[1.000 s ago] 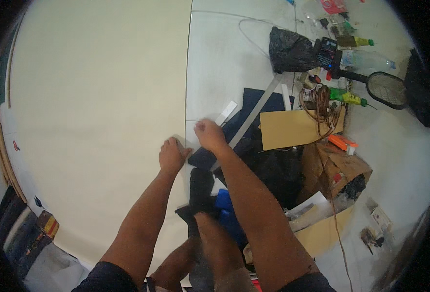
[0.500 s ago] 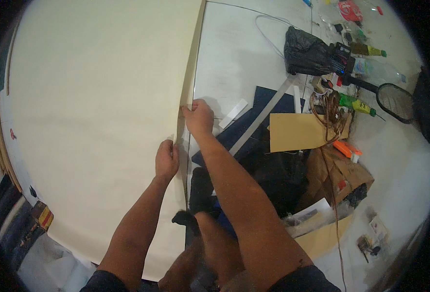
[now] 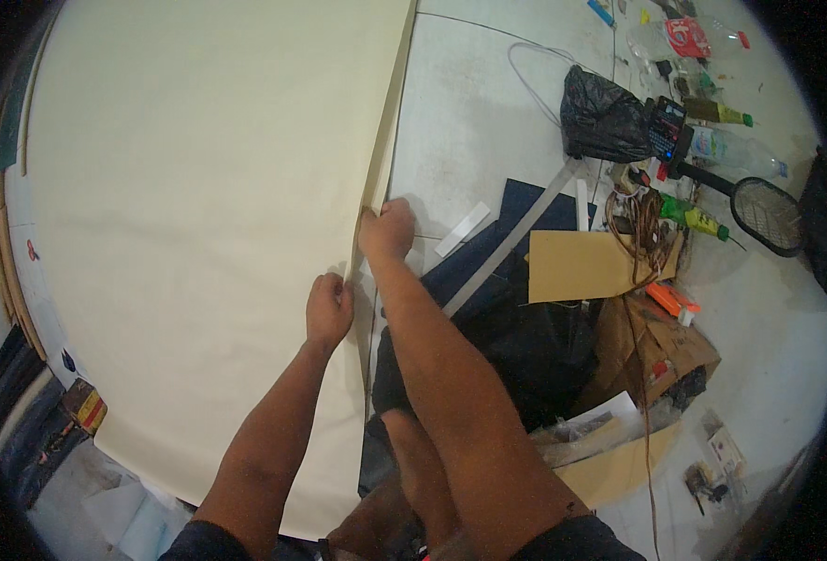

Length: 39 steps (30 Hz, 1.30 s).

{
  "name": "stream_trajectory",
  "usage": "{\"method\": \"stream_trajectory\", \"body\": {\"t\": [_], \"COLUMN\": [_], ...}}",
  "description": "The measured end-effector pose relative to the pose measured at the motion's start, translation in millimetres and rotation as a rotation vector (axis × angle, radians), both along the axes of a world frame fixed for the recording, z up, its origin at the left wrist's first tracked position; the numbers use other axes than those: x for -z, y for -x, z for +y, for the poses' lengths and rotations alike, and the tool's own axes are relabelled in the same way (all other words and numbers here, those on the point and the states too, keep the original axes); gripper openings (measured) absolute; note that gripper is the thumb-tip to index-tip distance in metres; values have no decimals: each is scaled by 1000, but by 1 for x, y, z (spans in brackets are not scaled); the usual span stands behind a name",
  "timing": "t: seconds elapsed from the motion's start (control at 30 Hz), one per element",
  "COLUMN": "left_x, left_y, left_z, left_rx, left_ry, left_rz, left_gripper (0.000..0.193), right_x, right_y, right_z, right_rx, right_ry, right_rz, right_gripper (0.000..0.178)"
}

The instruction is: The person measures and cuts a large piece of off-white fabric on the floor using a wooden stick as a guide and scissors. They repeatedly align the stick, cut along it, and reposition the fabric to produce multiple rectangular pieces.

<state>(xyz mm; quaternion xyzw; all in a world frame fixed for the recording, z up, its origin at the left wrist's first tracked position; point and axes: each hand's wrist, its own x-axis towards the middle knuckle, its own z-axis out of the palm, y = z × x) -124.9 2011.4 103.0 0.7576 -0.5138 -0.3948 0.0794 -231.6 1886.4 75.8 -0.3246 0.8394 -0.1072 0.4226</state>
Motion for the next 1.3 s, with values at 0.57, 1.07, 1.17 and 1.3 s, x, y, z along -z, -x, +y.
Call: {"method": "stream_trajectory", "body": {"t": [0.57, 1.07, 1.17, 1.3], "left_x": [8, 7, -4, -37], "left_y": [-3, 0, 4, -26], "left_z": [-2, -12, -19, 8], "left_rx": [63, 145, 209, 70], "left_ry": [-14, -102, -78, -115], "left_rz": [6, -54, 30, 103], "left_gripper": [18, 23, 30, 40], "right_x": [19, 24, 38, -11], "right_y": [38, 32, 48, 57], "right_z": [12, 14, 14, 41], "right_rx": [-270, -240, -231, -311], "right_ry": [71, 79, 138, 22], "right_rz": [-270, -218, -270, -200], "right_gripper": [32, 32, 27, 25]}}
